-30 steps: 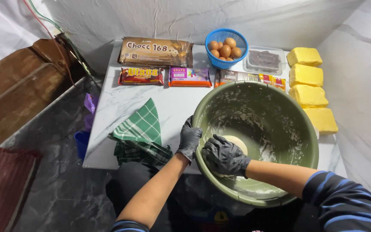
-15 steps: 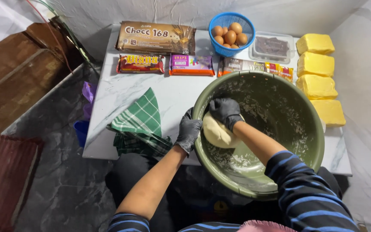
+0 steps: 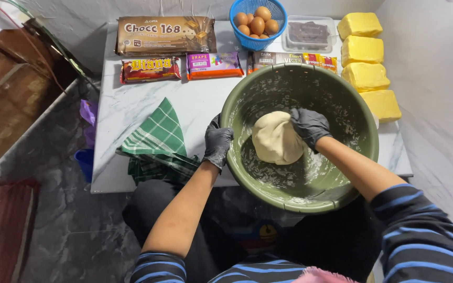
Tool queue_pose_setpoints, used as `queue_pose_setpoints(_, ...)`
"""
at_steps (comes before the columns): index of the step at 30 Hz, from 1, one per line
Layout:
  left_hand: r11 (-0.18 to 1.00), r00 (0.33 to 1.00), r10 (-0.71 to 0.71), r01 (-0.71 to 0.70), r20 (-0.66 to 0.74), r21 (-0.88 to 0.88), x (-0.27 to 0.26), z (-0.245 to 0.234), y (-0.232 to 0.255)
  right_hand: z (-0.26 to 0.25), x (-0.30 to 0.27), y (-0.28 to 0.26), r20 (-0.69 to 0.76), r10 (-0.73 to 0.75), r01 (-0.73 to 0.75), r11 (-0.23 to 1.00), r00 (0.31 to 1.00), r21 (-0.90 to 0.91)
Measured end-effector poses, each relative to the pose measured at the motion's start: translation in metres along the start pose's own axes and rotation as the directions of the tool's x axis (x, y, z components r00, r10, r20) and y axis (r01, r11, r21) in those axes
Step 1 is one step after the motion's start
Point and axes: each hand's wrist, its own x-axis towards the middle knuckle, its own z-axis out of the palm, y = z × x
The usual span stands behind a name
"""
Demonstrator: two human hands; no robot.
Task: Kneading a ball of dough by hand in a large plastic bowl on a table surrounded by baking ingredients.
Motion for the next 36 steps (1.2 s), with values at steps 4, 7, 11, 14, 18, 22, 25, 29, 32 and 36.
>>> queue_pose_setpoints(4,1.000,1.000,-0.009,0.009,0.004,0.008,-0.013,-0.007,0.021,-0.015,-0.024,0.029,0.117,0.067,-0.071,0.997,0.991,0.032)
queue_pose_setpoints(7,1.000,1.000,0.013,-0.013,0.005,0.006,0.004,0.001,0.006,-0.066,-0.042,0.002,0.130,-0.035,0.050,0.992,0.991,-0.116)
queue_pose_setpoints(11,1.000,1.000,0.017,-0.017,0.016,-0.021,0.015,0.009,-0.007,-0.069,-0.011,-0.020,-0.018,-0.200,0.201,0.970,0.980,0.139)
queue_pose_setpoints(14,0.999,1.000,0.017,-0.017,0.008,-0.038,-0.024,-0.013,0.038,-0.070,-0.010,-0.055,0.065,-0.260,0.235,0.936,0.963,0.261)
queue_pose_setpoints(18,0.999,1.000,0.014,-0.014,0.013,-0.033,-0.011,-0.003,0.017,-0.047,0.007,-0.070,0.197,-0.242,0.234,0.970,0.950,0.061)
queue_pose_setpoints(22,0.997,1.000,0.026,-0.026,-0.003,-0.067,-0.010,-0.001,0.016,-0.060,-0.022,-0.073,0.140,-0.252,0.260,0.965,0.958,-0.042)
queue_pose_setpoints(25,0.993,1.000,0.030,-0.031,-0.003,-0.117,-0.025,-0.009,0.031,-0.052,-0.054,-0.068,-0.022,-0.373,0.372,0.928,0.928,-0.031)
queue_pose_setpoints(29,0.989,0.999,0.043,-0.042,0.002,-0.140,-0.018,-0.003,0.019,-0.039,-0.089,-0.058,-0.147,-0.539,0.533,0.842,0.829,-0.081)
queue_pose_setpoints(32,0.988,0.999,0.051,-0.050,0.004,-0.143,-0.058,-0.026,0.070,-0.057,-0.117,-0.056,-0.103,-0.691,0.682,0.723,0.716,-0.108)
queue_pose_setpoints(36,0.988,0.999,0.041,-0.038,0.015,-0.153,0.008,0.012,-0.011,-0.017,-0.117,-0.018,-0.270,-0.884,0.873,0.440,0.380,-0.212)
